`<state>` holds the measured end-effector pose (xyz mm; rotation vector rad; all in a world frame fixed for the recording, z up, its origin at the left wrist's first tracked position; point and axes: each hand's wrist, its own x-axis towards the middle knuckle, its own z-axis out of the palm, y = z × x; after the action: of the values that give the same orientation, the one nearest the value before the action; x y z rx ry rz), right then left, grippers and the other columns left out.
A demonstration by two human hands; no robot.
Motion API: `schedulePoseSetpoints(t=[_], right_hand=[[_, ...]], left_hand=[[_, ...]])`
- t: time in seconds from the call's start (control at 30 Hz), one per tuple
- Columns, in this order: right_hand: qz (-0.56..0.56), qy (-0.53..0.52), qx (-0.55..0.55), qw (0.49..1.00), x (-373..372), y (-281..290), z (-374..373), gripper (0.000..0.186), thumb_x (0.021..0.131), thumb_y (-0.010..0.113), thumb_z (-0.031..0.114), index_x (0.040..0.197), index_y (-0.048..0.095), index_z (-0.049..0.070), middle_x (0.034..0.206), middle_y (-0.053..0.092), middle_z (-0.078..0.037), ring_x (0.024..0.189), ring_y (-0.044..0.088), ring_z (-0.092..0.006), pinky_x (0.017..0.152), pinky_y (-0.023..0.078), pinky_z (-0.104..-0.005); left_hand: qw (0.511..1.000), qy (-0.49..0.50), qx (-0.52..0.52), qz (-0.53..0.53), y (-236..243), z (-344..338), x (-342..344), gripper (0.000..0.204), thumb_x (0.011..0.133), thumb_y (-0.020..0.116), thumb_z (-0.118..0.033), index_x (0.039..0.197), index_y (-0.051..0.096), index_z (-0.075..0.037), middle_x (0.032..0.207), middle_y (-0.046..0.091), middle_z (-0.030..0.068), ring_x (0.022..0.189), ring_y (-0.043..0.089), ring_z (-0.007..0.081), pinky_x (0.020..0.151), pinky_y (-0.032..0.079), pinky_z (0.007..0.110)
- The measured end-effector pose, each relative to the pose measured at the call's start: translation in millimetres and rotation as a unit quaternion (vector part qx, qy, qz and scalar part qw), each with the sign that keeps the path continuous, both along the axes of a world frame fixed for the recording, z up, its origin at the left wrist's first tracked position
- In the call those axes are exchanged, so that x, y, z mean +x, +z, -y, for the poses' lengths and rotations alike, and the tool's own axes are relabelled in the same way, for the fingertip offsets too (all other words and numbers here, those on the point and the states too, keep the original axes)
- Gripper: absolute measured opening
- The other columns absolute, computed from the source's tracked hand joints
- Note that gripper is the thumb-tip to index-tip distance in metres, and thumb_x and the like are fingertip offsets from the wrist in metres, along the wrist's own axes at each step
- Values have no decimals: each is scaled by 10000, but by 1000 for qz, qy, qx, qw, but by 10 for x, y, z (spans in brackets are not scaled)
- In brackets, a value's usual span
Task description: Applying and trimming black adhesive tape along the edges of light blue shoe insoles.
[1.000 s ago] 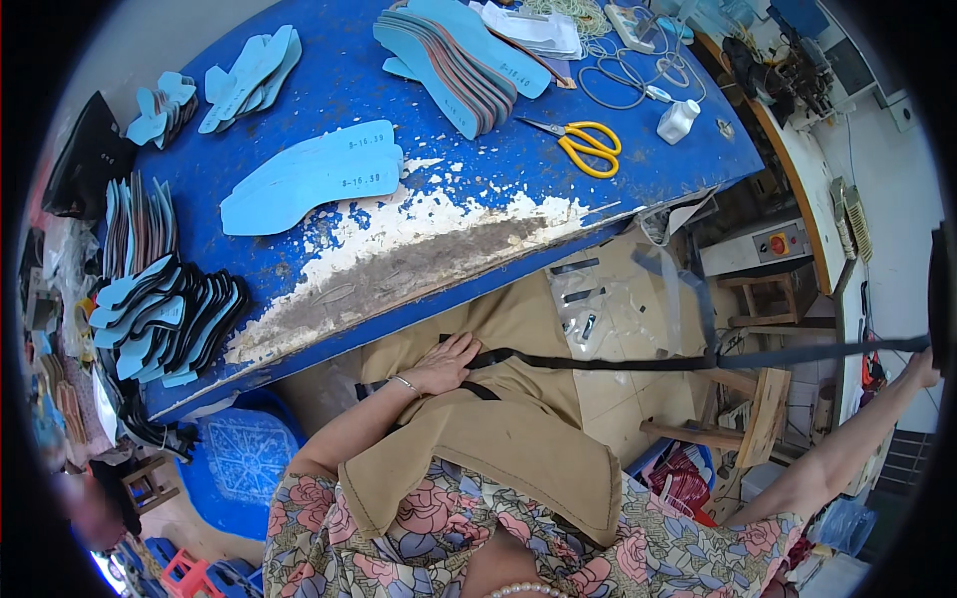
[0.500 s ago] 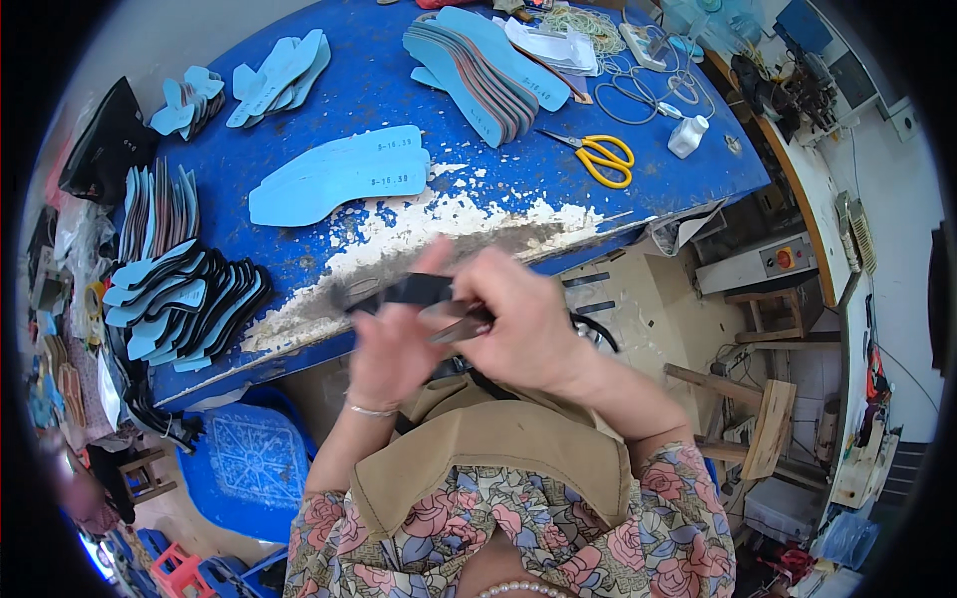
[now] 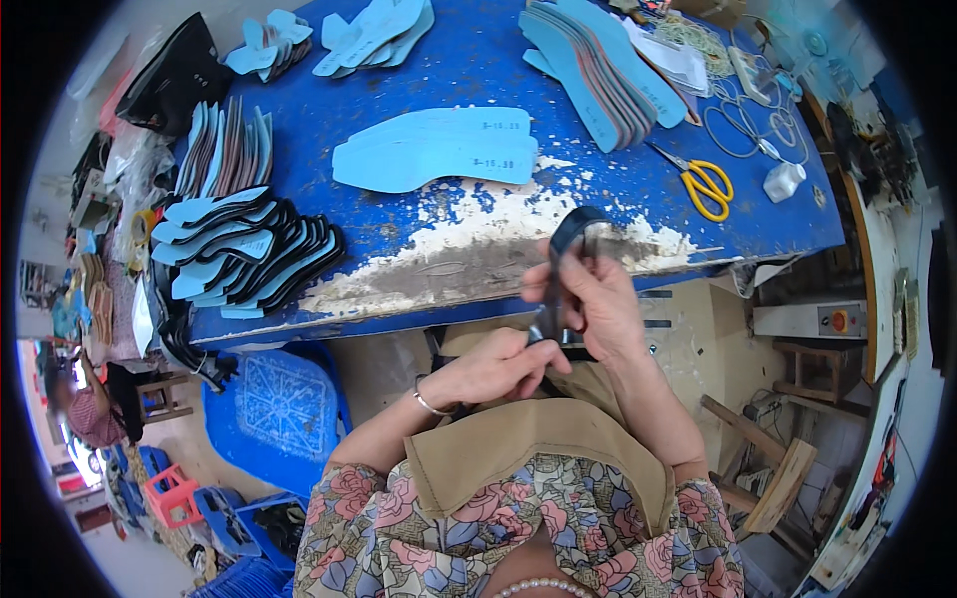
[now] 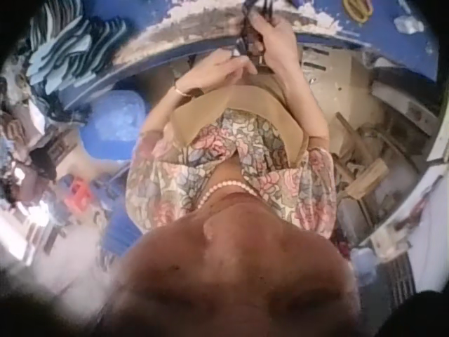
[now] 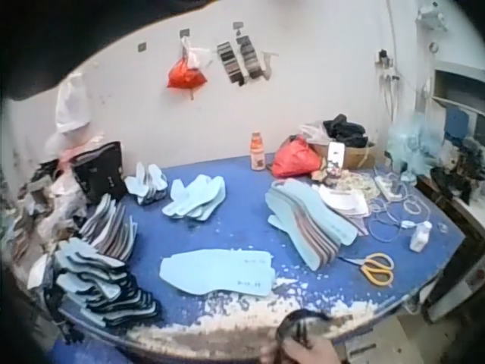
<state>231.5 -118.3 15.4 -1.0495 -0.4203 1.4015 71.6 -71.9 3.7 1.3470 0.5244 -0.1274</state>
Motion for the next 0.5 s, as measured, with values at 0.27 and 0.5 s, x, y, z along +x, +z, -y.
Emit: schedulePoseSetpoints(t=[0.27,0.5], right_hand=[[-134,-55,-15,989,216,-337,-45,419,921,479,361,1161,505,19,955,645,-105,757,630,-98,432,377,-182],[-105,-18,-17,994,344,-421,-179,404,958,380,311,1156,497,-21,1007,621,-173,811,638,-183,344,312,-175]], left_hand=[[1000,-20,2,-2,-41,-29,114,389,960,336,-340,1127,537,-52,509,502,13,465,476,92,478,390,251],[997,-39,64,-9,-57,-40,131,369,950,341,-264,1228,469,-59,524,496,36,502,520,124,507,411,288]])
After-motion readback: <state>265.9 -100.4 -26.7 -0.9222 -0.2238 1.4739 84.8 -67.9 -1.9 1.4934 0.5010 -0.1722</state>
